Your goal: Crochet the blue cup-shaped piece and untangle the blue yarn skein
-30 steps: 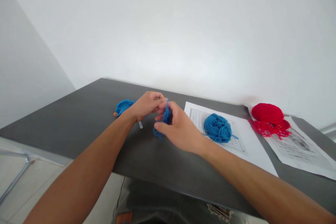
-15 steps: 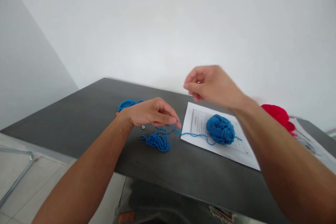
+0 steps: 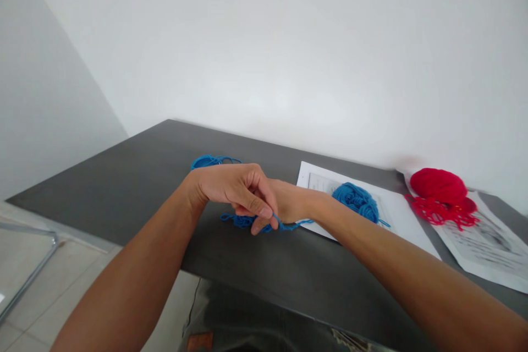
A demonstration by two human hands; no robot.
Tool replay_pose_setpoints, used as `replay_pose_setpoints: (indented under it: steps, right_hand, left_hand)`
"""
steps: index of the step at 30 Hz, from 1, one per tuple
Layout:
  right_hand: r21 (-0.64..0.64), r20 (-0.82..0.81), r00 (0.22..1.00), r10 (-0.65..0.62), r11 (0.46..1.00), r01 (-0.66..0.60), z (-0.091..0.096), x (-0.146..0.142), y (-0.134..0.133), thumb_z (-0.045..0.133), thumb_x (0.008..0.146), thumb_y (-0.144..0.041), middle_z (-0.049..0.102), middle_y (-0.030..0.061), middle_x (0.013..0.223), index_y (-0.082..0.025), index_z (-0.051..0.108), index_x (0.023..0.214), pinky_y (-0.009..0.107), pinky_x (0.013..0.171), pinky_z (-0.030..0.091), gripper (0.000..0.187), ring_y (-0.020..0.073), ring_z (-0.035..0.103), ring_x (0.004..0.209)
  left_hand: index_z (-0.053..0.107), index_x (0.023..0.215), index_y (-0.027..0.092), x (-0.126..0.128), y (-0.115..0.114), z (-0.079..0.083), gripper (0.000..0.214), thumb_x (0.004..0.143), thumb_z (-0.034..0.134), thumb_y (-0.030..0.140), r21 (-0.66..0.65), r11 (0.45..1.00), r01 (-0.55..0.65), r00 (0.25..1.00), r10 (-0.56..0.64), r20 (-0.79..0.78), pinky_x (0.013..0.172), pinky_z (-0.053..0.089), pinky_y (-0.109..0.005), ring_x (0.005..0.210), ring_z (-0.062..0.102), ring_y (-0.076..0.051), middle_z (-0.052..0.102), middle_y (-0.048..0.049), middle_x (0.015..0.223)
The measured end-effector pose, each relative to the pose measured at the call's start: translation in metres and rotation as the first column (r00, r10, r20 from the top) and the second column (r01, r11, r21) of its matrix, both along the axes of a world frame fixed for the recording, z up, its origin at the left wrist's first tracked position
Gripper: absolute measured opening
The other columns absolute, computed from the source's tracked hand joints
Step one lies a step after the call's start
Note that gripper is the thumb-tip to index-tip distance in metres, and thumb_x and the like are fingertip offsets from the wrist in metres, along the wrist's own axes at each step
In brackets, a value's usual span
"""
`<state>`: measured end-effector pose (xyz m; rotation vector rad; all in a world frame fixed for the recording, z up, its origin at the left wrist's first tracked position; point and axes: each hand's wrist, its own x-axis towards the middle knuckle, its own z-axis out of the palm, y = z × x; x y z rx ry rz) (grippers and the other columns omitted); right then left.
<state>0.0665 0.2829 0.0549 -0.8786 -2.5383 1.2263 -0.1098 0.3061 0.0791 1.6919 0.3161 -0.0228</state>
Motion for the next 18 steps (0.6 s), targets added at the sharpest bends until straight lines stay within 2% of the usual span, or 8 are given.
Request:
replay_pose_setpoints:
  steps: [2,4,7,10,12,14,16,18]
  right_hand:
    - [-0.022,-0.037,0.996,-0.086,0.996,0.085,-0.001,0.011,0.0,0.081,0.071,-0.012,0.075,0.0008,0.088,-0.02,0.072,0.077,0.029,0.08,0.057,0.014,0.0222,0.071,0.092]
    - [-0.06,-0.072,0.976,-0.205,0.978,0.201,0.003,0.026,0.003,0.075,0.07,-0.007,0.071,0.0,0.074,-0.019,0.066,0.074,0.028,0.063,0.056,0.015,0.0194,0.071,0.07]
    - [-0.139,-0.192,0.887,-0.419,0.907,0.398,0.02,0.054,0.011,0.066,0.07,-0.004,0.065,-0.0015,0.062,-0.02,0.056,0.075,0.026,0.048,0.052,0.019,0.0164,0.066,0.052]
    - [-0.208,-0.4,0.698,-0.593,0.801,0.561,0.055,0.081,0.016,0.06,0.073,-0.002,0.066,0.0,0.068,-0.02,0.054,0.082,0.021,0.047,0.048,0.021,0.0119,0.063,0.055]
    - [-0.245,-0.514,0.551,-0.657,0.729,0.639,0.085,0.097,0.014,0.059,0.073,0.0,0.062,-0.0013,0.069,-0.02,0.053,0.081,0.016,0.041,0.036,0.023,0.0062,0.054,0.049]
    - [-0.282,-0.572,0.44,-0.692,0.67,0.687,0.114,0.112,0.008,0.054,0.077,0.001,0.058,-0.0013,0.068,-0.019,0.053,0.076,0.014,0.038,0.025,0.02,0.0024,0.045,0.046]
    - [-0.302,-0.611,0.359,-0.705,0.627,0.718,0.14,0.125,0.0,0.047,0.086,-0.002,0.047,-0.0029,0.062,-0.019,0.048,0.07,0.014,0.037,0.016,0.024,0.0002,0.037,0.043]
    - [-0.224,-0.666,0.329,-0.669,0.6,0.768,0.159,0.138,-0.008,0.043,0.095,-0.009,0.036,-0.0045,0.057,-0.021,0.042,0.065,0.016,0.038,0.01,0.032,0.0004,0.032,0.041]
  left_hand:
    - [0.086,0.094,0.015,-0.002,0.0,0.0,0.023,0.088,0.077,0.035,0.015,0.999,-0.042,0.999,0.042,0.003,0.042,0.029,-0.023,0.048,0.043,-0.01,0.065,-0.0046,0.061]
    - [0.085,0.092,0.015,-0.003,0.001,0.001,0.022,0.088,0.078,0.035,0.031,0.997,-0.071,0.997,0.071,0.004,0.043,0.028,-0.022,0.048,0.043,-0.01,0.057,-0.0009,0.055]
    - [0.083,0.09,0.014,-0.005,0.001,0.001,0.023,0.089,0.076,0.036,0.061,0.993,-0.098,0.995,0.099,-0.009,0.043,0.027,-0.021,0.048,0.043,-0.009,0.056,-0.0005,0.056]
    - [0.08,0.085,0.013,-0.006,0.003,0.002,0.025,0.089,0.074,0.037,0.095,0.987,-0.133,0.989,0.138,-0.044,0.044,0.026,-0.021,0.047,0.042,-0.009,0.053,0.0003,0.054]
    - [0.077,0.081,0.013,-0.006,0.004,0.001,0.025,0.088,0.073,0.037,0.119,0.98,-0.159,0.983,0.168,-0.07,0.044,0.026,-0.021,0.047,0.042,-0.01,0.051,0.0012,0.052]
    - [0.075,0.078,0.013,-0.007,0.006,0.0,0.025,0.088,0.071,0.036,0.145,0.972,-0.186,0.975,0.201,-0.095,0.045,0.027,-0.021,0.047,0.041,-0.01,0.05,0.0019,0.05]
    - [0.073,0.076,0.014,-0.007,0.009,-0.002,0.025,0.088,0.069,0.035,0.175,0.959,-0.221,0.963,0.243,-0.118,0.046,0.029,-0.02,0.046,0.04,-0.009,0.049,0.0024,0.049]
    - [0.072,0.073,0.014,-0.006,0.012,-0.004,0.024,0.087,0.068,0.033,0.209,0.942,-0.261,0.947,0.292,-0.136,0.048,0.03,-0.02,0.046,0.039,-0.009,0.049,0.003,0.049]
